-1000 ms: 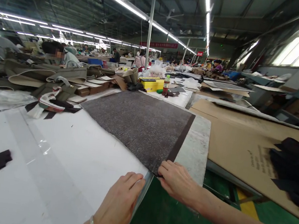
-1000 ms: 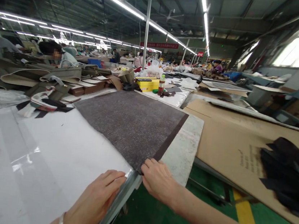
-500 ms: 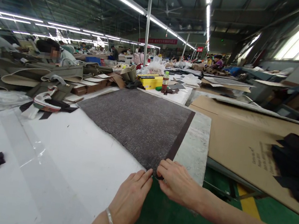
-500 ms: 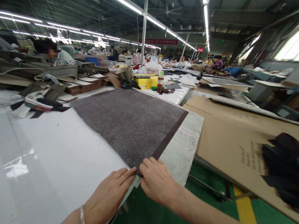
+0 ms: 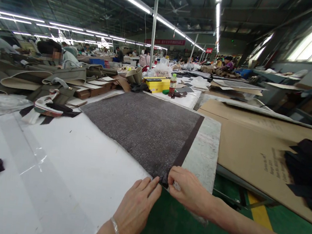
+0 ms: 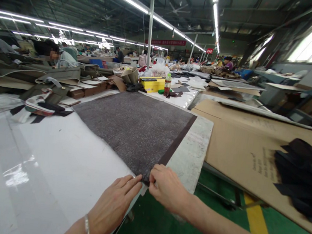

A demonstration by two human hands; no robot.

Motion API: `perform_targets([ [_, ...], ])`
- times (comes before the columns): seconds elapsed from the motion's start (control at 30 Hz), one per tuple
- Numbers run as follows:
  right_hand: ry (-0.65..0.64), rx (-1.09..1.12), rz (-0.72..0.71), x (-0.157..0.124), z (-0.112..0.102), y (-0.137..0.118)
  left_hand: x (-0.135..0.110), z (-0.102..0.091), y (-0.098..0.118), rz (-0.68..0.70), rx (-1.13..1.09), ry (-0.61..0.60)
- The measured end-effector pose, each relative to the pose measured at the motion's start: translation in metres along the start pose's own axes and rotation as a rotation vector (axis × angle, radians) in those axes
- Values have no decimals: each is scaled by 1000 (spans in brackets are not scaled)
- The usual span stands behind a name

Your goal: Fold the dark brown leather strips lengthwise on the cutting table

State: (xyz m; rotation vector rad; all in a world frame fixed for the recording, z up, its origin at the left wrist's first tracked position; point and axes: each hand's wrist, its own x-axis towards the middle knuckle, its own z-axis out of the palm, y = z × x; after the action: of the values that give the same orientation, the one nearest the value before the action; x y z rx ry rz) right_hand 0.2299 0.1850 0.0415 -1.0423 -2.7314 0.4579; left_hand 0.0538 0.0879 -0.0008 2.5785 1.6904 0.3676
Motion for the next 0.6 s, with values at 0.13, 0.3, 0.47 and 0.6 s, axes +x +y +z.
perform_targets([
  [0.13, 19, 103, 36, -1, -7, 12, 0, 5, -2, -1, 14, -8],
  [0.3, 65, 98, -20, -10, -14, 16, -1, 9, -2, -9, -2, 2],
  [0.47, 55, -200, -74, -18, 0, -4, -2, 8, -1, -35, -18, 31],
  [0.6, 54, -291, -79, -15, 12, -8, -3, 9, -1, -31, -31, 50],
])
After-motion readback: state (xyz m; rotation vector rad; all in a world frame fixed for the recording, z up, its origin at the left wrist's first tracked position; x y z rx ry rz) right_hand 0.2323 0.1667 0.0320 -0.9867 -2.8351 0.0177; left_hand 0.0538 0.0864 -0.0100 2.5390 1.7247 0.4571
